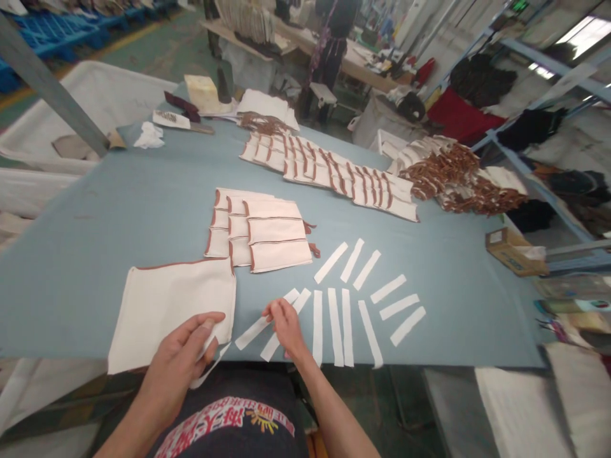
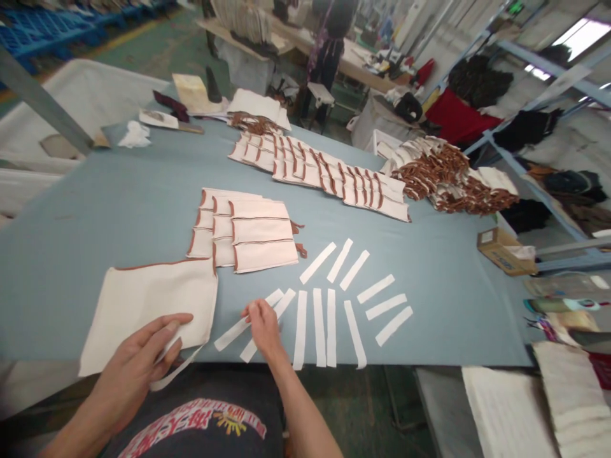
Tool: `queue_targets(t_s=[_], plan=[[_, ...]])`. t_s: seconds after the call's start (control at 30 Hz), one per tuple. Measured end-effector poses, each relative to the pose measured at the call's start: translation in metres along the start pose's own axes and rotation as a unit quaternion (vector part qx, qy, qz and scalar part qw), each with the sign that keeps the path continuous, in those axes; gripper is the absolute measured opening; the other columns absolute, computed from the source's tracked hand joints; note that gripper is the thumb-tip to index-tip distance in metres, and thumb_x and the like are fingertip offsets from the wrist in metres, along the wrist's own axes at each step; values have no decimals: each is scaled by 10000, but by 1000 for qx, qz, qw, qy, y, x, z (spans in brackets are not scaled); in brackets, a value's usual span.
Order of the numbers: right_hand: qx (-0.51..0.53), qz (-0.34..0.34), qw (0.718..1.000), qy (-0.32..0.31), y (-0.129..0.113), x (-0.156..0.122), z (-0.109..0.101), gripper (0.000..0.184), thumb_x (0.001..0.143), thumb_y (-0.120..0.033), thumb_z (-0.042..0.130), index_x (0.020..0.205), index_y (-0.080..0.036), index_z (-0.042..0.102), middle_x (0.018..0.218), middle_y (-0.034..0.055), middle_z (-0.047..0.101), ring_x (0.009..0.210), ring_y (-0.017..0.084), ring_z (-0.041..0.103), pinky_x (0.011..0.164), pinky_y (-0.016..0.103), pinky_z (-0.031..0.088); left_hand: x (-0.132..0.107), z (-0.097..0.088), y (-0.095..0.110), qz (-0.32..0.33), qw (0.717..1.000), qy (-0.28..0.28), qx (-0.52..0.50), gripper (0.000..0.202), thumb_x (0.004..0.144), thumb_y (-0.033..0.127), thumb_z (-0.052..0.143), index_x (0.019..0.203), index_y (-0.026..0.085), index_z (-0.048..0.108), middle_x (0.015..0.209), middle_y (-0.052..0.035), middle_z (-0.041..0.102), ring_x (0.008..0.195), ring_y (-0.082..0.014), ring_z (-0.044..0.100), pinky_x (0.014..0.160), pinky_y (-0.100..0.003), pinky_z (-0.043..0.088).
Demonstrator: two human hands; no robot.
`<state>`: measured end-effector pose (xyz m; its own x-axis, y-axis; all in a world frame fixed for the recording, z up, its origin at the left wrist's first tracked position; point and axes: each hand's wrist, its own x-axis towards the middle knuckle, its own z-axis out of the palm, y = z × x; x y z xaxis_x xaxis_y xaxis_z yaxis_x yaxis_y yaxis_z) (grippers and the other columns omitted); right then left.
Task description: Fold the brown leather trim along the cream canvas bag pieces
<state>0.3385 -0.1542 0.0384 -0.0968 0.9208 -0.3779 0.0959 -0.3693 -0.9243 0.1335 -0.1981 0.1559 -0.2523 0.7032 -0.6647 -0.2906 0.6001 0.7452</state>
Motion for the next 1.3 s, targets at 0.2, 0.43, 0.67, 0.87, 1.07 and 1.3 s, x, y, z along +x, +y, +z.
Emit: queue_targets(t_s=[0.2, 0.43, 0.67, 0.87, 1.07, 1.3], plan=[[0, -56, 996, -66, -62, -61, 20, 321, 902, -319, 756, 1203, -234, 683, 1204, 65, 812, 1103, 244, 727, 960, 381, 550, -9, 20, 18, -6, 998, -18, -67, 592, 639, 581, 898, 1033, 164, 750, 514, 120, 444, 397, -53, 267, 399, -179, 202], [-54, -114, 984, -128, -98, -85, 35, 370, 743, -254, 886, 1089, -237, 754, 1048, 29, 804, 991, 263, 716, 977, 396, 509, -24, 39, 46, -3, 992, -51, -117, 552, 621, 492, 922, 1023, 160, 739, 541, 116, 489, 432, -61, 335, 448, -202, 382], [69, -11, 986, -152, -93, -97, 23, 240, 822, -395, 808, 773, -216, 656, 643, -66, 544, 589, 118, 429, 582, 252, 353, -21, 42, 54, 25, 989, -19, -143, 481, 636, 397, 888, 1020, 156, 724, 628, 76, 585, 477, -81, 466, 456, -197, 383], [144, 23, 976, -165, -98, -109, 14, 603, 793, -778, 813, 773, -217, 592, 599, -84, 436, 526, 88, 324, 503, 234, 258, -18, 39, 51, 59, 990, 15, -131, 523, 612, 404, 883, 1037, 146, 721, 689, 29, 680, 548, -128, 593, 498, -212, 450], [216, 72, 961, -159, -108, -117, 13, 682, 712, -838, 851, 814, -226, 567, 586, -86, 492, 479, 69, 319, 456, 205, 252, -5, 42, 39, 81, 992, 21, -93, 562, 637, 424, 860, 1098, 130, 732, 746, -33, 792, 549, -159, 654, 497, -234, 485], [306, 74, 941, -124, -141, -129, 6, 620, 687, -693, 959, 895, -224, 611, 539, -112, 510, 435, 60, 351, 438, 183, 311, 13, 45, 19, 63, 997, 0, -31, 404, 924, 353, 741, 1273, 157, 680, 937, -74, 836, 608, -166, 703, 536, -260, 529]])
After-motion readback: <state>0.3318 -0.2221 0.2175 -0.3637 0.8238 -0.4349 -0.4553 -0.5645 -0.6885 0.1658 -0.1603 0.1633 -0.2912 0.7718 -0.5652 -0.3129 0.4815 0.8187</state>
